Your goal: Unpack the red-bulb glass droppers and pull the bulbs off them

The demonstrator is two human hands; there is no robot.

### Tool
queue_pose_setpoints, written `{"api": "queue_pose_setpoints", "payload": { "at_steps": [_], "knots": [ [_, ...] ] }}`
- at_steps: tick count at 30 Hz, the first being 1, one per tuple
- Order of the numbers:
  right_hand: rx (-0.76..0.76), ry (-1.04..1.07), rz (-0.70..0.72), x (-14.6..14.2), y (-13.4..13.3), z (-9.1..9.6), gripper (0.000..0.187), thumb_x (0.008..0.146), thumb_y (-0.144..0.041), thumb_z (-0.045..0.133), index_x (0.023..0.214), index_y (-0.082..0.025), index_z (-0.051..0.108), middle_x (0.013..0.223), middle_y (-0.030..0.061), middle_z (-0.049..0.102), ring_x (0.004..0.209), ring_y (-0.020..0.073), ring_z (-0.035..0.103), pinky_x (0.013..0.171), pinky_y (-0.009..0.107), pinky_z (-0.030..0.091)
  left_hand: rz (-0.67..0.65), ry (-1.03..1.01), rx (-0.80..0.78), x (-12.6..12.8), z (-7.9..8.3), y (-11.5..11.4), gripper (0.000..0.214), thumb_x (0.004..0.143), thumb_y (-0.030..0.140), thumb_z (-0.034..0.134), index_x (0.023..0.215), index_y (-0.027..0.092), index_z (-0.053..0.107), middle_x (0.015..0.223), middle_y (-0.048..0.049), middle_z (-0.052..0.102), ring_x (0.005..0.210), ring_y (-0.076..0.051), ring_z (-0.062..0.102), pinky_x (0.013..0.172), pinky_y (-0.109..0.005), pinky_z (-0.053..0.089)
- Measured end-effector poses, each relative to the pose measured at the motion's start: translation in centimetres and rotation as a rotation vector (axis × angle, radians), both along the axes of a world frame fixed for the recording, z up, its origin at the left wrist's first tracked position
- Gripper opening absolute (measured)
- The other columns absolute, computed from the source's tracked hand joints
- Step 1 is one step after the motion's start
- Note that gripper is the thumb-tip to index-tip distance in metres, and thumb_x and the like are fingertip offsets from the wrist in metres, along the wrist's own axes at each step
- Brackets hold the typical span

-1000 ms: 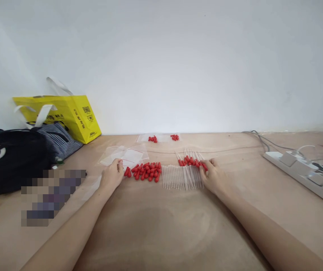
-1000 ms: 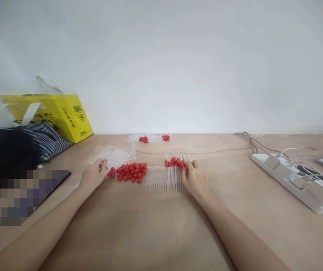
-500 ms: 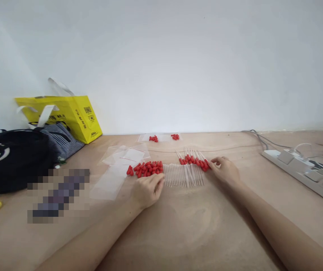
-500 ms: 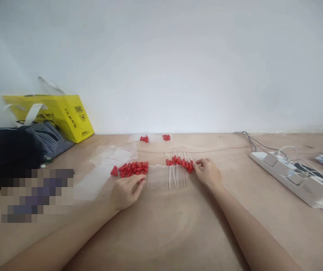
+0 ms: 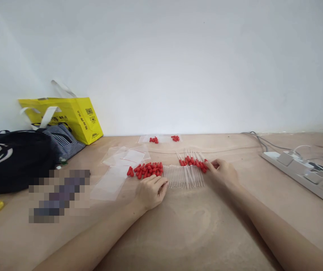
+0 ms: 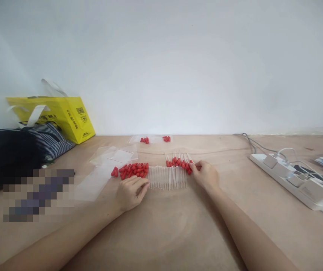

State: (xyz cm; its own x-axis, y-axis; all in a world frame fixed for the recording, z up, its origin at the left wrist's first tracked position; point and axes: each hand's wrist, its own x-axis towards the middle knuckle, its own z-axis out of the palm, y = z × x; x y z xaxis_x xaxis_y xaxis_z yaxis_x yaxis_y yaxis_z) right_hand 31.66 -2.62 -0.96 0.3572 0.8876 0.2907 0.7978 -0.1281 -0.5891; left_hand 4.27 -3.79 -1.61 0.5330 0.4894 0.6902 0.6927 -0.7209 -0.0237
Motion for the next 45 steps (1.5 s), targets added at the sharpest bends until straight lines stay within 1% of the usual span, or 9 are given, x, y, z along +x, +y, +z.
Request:
{"api": "queue_pose_setpoints", "payload": {
  "at_steps": [4,7,12,15,19,25,31,38,45],
  "knots": [
    [0.153,0.308,0.138,-2.3,-0.7,-0.4,0.041,0.071,-0.055,0.048,0.068,-0.016,0.060,0.053,0.0008,0.054,0.046,0.0118,0.045,0.043,0.022,0.029,0.056,-0.016,-0.026,0.6,1.4,0.5,0.018,0.080,0.024,0.045,0.070,0.019,0.060,0.068,-0.0025,0.061,0.067,-0.016,0.049,0.064,-0.029,0.036],
    [0.231,0.473,0.348,-5.1,-1.5,-0.9,0.041,0.071,-0.054,0.049,0.063,-0.014,0.057,0.049,-0.0012,0.049,0.043,0.0094,0.040,0.041,0.021,0.029,0.071,-0.075,-0.248,2.1,2.7,0.7,0.030,0.083,0.027,0.040,0.060,0.017,0.057,0.062,-0.0021,0.058,0.064,-0.015,0.048,0.065,-0.029,0.036],
    [0.254,0.374,0.442,-8.6,-3.0,-0.8,0.033,0.075,-0.046,0.050,0.064,-0.016,0.058,0.052,-0.0010,0.053,0.042,0.0084,0.040,0.040,0.020,0.029,0.063,-0.309,-0.742,5.4,3.0,0.6,0.039,0.084,0.036,0.033,0.054,0.016,0.051,0.050,0.0025,0.049,0.052,-0.012,0.046,0.051,-0.023,0.033],
    [0.291,0.217,0.491,-8.9,-3.3,-0.5,0.026,0.078,-0.039,0.049,0.069,-0.018,0.060,0.060,-0.0005,0.058,0.046,0.0094,0.045,0.043,0.021,0.033,0.101,-0.391,-0.806,6.2,2.5,0.9,0.036,0.084,0.032,0.031,0.060,0.016,0.052,0.055,0.0013,0.054,0.056,-0.012,0.050,0.049,-0.021,0.034],
    [0.495,-0.077,0.467,-7.4,-3.0,-0.4,0.017,0.079,-0.032,0.051,0.073,-0.020,0.061,0.065,0.0010,0.060,0.061,0.0129,0.053,0.056,0.024,0.039,0.173,-0.348,-0.690,4.8,2.5,1.4,0.027,0.084,0.029,0.035,0.069,0.016,0.053,0.065,-0.0014,0.058,0.062,-0.015,0.053,0.055,-0.024,0.037],
    [0.873,-0.446,0.353,-4.6,-2.8,-0.2,0.022,0.076,-0.024,0.057,0.097,-0.020,0.059,0.089,0.0050,0.064,0.085,0.0169,0.055,0.080,0.030,0.038,0.149,0.034,-0.157,0.0,3.0,2.1,0.018,0.084,0.028,0.043,0.081,0.018,0.058,0.080,-0.0041,0.063,0.080,-0.019,0.055,0.071,-0.031,0.039],
    [0.761,-0.636,0.491,-5.6,-2.7,-0.4,0.032,0.080,-0.026,0.052,0.112,-0.024,0.052,0.107,0.0032,0.061,0.103,0.0187,0.050,0.096,0.038,0.024,0.050,0.181,0.140,-0.3,1.7,1.5,0.014,0.083,0.022,0.046,0.083,0.020,0.061,0.076,-0.0024,0.064,0.076,-0.018,0.054,0.070,-0.033,0.037],
    [0.665,-0.669,0.609,-8.0,-1.7,-1.9,0.024,0.081,-0.017,0.047,0.101,-0.022,0.059,0.080,0.0014,0.068,0.095,0.0180,0.054,0.100,0.047,0.013,-0.011,0.125,0.181,0.9,0.6,1.1,0.014,0.082,0.023,0.048,0.082,0.019,0.061,0.074,-0.0010,0.065,0.081,-0.017,0.056,0.084,-0.037,0.037],
    [0.700,-0.703,0.620,-7.9,-1.5,-2.2,0.030,0.080,-0.008,0.042,0.103,-0.020,0.057,0.084,0.0021,0.068,0.100,0.0191,0.052,0.100,0.053,0.006,-0.055,0.149,0.188,0.9,0.2,1.4,0.024,0.085,0.019,0.042,0.103,0.015,0.057,0.108,-0.0048,0.061,0.106,-0.021,0.050,0.096,-0.043,0.031]
  ]
}}
